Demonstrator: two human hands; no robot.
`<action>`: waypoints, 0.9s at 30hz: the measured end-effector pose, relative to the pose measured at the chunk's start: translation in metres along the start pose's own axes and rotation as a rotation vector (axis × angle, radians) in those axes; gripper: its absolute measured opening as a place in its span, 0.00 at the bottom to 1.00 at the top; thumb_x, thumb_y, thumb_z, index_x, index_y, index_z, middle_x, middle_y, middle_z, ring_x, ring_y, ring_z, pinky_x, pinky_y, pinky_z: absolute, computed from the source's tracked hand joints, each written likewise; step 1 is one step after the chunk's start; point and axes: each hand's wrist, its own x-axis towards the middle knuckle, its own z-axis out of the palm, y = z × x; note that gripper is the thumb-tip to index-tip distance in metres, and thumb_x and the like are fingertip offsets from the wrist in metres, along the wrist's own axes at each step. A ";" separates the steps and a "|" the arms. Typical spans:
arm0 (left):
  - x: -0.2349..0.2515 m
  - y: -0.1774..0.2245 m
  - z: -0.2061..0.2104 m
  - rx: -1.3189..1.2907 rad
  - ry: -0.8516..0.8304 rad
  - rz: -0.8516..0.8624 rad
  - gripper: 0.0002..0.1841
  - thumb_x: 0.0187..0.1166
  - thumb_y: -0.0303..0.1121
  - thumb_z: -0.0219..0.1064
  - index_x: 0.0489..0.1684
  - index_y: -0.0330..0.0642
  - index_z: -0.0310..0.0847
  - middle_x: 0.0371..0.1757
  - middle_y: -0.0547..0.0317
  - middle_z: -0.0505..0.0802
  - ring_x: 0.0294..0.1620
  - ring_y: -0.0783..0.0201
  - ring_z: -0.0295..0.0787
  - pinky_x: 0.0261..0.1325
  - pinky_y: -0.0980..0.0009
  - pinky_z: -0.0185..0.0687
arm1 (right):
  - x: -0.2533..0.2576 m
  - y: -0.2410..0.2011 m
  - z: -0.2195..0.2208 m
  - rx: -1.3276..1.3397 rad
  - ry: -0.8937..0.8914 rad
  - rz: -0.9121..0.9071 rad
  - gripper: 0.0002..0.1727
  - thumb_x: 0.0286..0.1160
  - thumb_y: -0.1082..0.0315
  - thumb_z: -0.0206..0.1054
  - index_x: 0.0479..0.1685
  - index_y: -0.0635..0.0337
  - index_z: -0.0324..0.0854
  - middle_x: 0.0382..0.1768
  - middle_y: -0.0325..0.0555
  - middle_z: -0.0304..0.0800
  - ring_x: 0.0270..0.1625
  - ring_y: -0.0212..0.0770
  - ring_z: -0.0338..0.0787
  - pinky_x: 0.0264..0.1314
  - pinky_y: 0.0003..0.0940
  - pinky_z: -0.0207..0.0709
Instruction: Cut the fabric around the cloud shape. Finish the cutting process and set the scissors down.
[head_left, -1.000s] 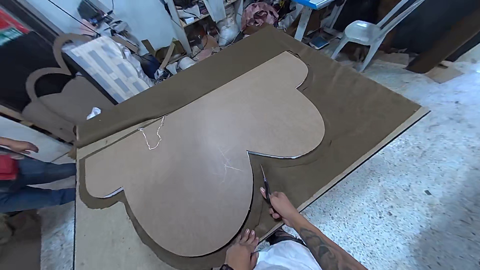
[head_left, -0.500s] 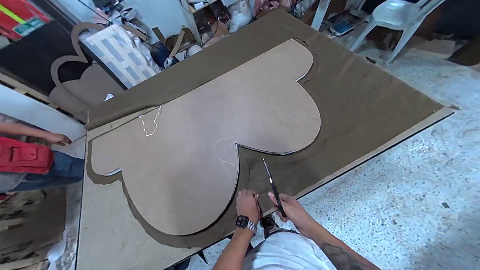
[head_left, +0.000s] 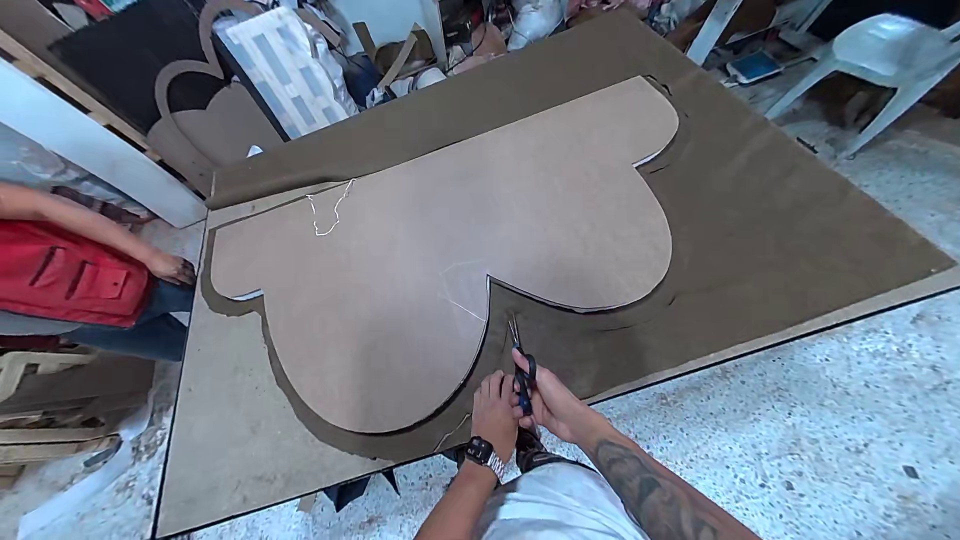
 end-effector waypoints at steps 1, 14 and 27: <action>-0.005 -0.003 0.005 -0.021 -0.003 -0.001 0.30 0.77 0.38 0.68 0.83 0.47 0.74 0.89 0.50 0.71 0.89 0.47 0.63 0.87 0.48 0.62 | 0.005 0.001 0.004 0.037 0.001 -0.014 0.37 0.82 0.28 0.52 0.38 0.58 0.74 0.25 0.48 0.80 0.24 0.45 0.83 0.27 0.40 0.81; -0.033 -0.034 0.025 0.026 -0.075 0.151 0.31 0.88 0.62 0.47 0.83 0.59 0.74 0.95 0.59 0.62 0.99 0.50 0.30 0.92 0.31 0.21 | 0.070 0.026 0.031 -0.077 0.260 -0.304 0.34 0.83 0.33 0.57 0.35 0.61 0.76 0.20 0.44 0.75 0.16 0.37 0.74 0.18 0.29 0.71; -0.031 -0.031 0.034 0.029 0.179 0.157 0.27 0.84 0.31 0.58 0.84 0.35 0.70 0.92 0.51 0.67 0.86 0.50 0.71 0.87 0.56 0.66 | 0.052 0.021 0.022 -0.114 0.222 -0.264 0.31 0.88 0.36 0.53 0.37 0.58 0.74 0.22 0.42 0.74 0.19 0.37 0.75 0.21 0.30 0.72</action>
